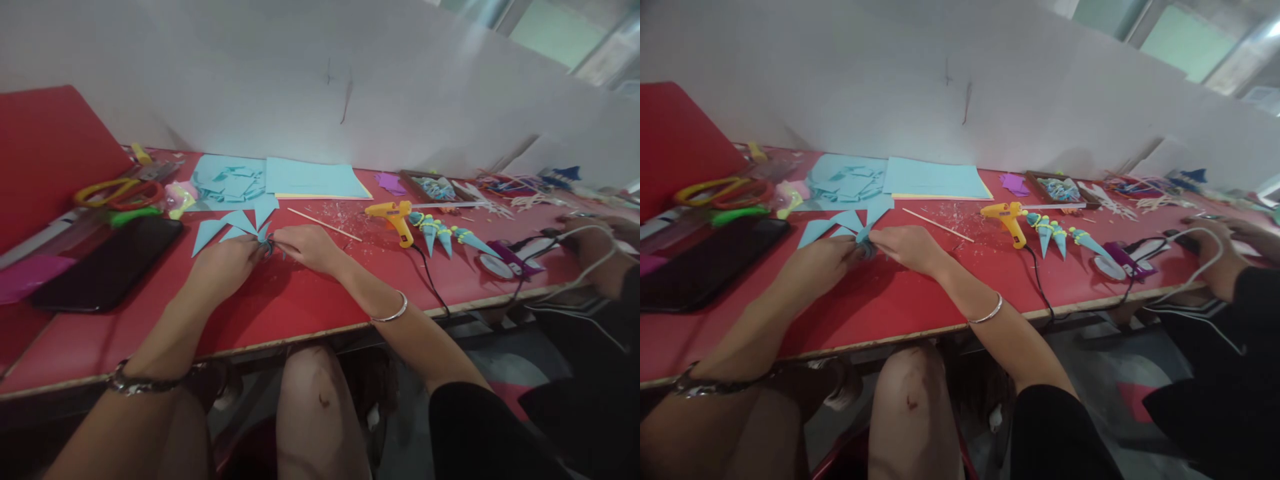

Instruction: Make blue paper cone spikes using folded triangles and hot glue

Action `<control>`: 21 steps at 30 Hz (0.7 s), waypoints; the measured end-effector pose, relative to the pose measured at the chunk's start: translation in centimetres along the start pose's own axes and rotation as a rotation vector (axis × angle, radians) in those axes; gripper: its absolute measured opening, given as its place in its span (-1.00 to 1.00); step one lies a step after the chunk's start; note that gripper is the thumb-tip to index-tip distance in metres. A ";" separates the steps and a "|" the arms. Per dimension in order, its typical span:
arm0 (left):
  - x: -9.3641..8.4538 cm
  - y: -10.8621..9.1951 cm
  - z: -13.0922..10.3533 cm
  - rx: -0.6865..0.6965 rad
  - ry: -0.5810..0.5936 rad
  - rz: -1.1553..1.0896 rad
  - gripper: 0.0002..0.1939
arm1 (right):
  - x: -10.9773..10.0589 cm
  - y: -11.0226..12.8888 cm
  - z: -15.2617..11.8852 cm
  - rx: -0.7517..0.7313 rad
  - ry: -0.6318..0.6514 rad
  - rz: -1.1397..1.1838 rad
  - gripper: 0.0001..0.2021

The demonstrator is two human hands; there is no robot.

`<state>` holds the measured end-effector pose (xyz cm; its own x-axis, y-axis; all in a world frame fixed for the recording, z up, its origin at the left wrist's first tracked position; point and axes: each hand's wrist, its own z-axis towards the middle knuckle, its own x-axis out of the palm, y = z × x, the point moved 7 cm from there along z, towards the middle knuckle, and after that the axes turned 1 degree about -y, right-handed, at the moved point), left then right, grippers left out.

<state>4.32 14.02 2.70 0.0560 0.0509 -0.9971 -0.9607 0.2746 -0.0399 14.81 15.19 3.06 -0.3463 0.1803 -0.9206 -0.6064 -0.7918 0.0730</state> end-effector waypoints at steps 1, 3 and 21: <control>0.1 0.1 0.0 0.001 -0.002 0.007 -0.64 | 0.0 0.0 0.0 0.004 0.010 -0.001 -0.73; 0.2 0.0 0.1 0.016 -0.005 0.020 -0.63 | 0.0 0.1 0.0 0.010 0.028 -0.003 -0.74; -1.4 -1.5 -1.1 0.097 0.007 0.216 -0.68 | 0.2 0.3 -0.1 0.009 0.060 0.045 -0.75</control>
<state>5.41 12.51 4.06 -0.1505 0.1125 -0.9822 -0.9194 0.3493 0.1809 14.62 14.97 2.91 -0.3298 0.1089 -0.9378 -0.5978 -0.7929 0.1182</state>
